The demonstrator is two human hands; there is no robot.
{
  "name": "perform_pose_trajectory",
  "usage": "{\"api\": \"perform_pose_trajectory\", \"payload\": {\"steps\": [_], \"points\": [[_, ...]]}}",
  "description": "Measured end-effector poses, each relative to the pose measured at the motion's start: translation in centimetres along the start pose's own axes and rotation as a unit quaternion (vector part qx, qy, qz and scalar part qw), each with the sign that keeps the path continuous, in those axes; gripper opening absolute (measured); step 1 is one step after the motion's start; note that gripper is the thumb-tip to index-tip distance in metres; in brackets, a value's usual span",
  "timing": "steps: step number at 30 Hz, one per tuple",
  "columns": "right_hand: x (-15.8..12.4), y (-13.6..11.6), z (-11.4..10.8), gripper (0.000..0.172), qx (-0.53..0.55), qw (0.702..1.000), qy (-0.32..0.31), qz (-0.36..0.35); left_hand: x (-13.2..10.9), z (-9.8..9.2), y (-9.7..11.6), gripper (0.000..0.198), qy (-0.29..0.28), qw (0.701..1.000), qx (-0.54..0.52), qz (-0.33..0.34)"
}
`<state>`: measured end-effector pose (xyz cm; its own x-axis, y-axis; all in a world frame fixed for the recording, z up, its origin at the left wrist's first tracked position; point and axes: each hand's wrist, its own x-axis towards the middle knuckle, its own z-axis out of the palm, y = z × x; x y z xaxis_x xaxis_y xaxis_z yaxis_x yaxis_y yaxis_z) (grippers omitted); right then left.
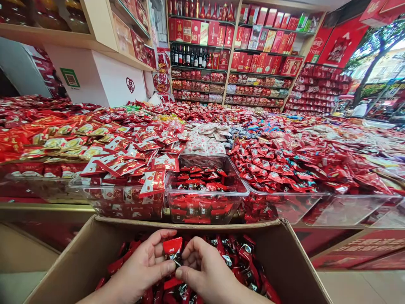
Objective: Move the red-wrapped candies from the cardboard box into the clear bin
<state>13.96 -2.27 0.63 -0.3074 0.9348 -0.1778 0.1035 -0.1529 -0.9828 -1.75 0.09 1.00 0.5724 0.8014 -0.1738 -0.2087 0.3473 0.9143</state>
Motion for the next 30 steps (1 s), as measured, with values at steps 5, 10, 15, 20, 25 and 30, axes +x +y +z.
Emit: {"api": "perform_pose_trajectory", "payload": {"steps": [5,10,15,20,25,30], "points": [[0.3,0.0,-0.6,0.022,0.02,0.999,0.033,-0.021,0.0,0.4,0.5,0.036,0.005,1.0,0.003,0.013],[-0.1,-0.6,-0.6,0.018,0.003,0.998,0.038,-0.04,-0.1,0.6,1.1,0.033,0.018,1.0,0.014,0.006],[-1.4,-5.4,-1.8,0.014,-0.105,0.983,0.092,-0.116,-0.3,0.0,0.8,0.025,0.028,0.997,0.071,-0.01],[1.1,-12.5,-6.1,0.018,-0.195,0.938,0.229,-0.174,-0.3,-0.5,-0.2,0.019,0.019,0.992,0.12,-0.033],[7.6,-13.0,-8.0,0.014,-0.25,0.96,0.115,0.05,-0.2,-0.5,-1.3,0.017,-0.004,0.986,0.151,-0.066],[11.6,-11.7,-5.9,0.014,-0.25,0.952,0.071,0.158,0.0,-1.1,-2.3,0.018,-0.021,0.978,0.187,-0.086]]}}
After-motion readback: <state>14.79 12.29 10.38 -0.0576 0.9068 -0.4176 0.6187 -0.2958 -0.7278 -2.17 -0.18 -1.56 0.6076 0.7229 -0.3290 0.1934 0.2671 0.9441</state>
